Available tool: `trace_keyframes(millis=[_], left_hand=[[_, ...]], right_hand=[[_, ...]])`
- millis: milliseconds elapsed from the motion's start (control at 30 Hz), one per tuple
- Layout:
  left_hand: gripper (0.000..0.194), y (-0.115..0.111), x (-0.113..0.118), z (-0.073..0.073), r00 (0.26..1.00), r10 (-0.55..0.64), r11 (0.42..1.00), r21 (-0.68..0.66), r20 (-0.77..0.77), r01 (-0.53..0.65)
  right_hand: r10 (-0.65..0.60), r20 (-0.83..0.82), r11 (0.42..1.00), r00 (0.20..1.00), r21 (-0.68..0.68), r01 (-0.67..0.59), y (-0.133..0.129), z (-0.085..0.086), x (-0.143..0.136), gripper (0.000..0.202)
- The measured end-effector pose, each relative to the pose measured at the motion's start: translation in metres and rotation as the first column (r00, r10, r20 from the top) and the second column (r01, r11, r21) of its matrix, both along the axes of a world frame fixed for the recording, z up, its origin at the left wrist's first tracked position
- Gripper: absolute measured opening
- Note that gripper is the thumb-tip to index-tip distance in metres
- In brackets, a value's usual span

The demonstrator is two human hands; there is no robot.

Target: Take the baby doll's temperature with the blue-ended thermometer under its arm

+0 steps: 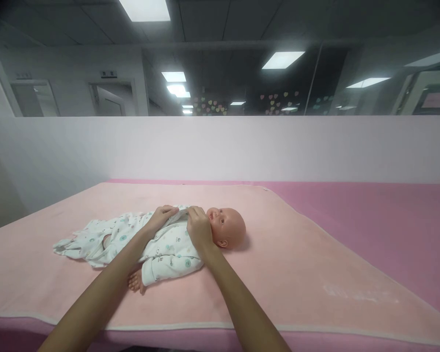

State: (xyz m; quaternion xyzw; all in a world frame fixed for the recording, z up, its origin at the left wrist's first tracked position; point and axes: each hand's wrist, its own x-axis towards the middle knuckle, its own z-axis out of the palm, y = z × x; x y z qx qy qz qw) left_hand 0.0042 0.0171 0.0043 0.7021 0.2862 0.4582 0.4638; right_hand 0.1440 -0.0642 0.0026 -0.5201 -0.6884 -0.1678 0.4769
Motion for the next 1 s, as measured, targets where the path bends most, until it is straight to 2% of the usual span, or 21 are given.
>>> trace_keyframes(millis=[133,300,400,500,633,733,800,900,1000], left_hand=[[0.039,-0.001,0.001,0.000,1.000,-0.006,1.000,0.023,-0.011,0.006],[0.044,-0.005,0.003,0.001,0.995,-0.035,0.992,0.115,-0.091,0.045],[0.042,-0.006,0.003,0.001,0.993,-0.040,0.993,0.105,-0.112,0.052],[0.034,-0.009,0.001,0.002,0.983,-0.136,0.990,0.029,-0.125,0.141],[0.028,-0.014,-0.001,0.008,0.956,-0.267,0.964,-0.032,-0.124,0.265],[0.023,-0.016,-0.004,0.012,0.960,-0.248,0.968,0.009,-0.129,0.251],[0.022,-0.015,-0.006,0.013,0.974,-0.214,0.977,-0.004,-0.070,0.214],[0.023,-0.009,-0.008,0.011,0.984,-0.168,0.977,-0.119,0.065,0.175],[0.026,-0.003,-0.009,0.007,0.954,-0.176,0.960,-0.171,0.242,0.221]], right_hand=[[-0.005,-0.096,0.972,0.995,0.232,0.028,-0.001,0.008,0.010,0.023],[-0.038,-0.191,0.933,0.981,0.345,0.103,-0.004,0.018,0.026,0.020],[-0.011,-0.292,0.906,0.956,0.401,0.133,-0.009,0.026,0.031,0.017],[0.025,-0.445,0.903,0.895,0.394,0.171,-0.014,0.032,0.031,0.016],[0.089,-0.667,0.923,0.740,0.335,0.191,-0.016,0.035,0.025,0.022],[0.143,-0.765,0.938,0.628,0.307,0.161,-0.015,0.036,0.019,0.024],[0.169,-0.796,0.949,0.582,0.291,0.123,-0.014,0.034,0.016,0.025],[0.188,-0.792,0.956,0.581,0.282,0.076,-0.013,0.030,0.013,0.026],[0.200,-0.724,0.945,0.661,0.321,0.066,-0.010,0.022,0.011,0.025]])
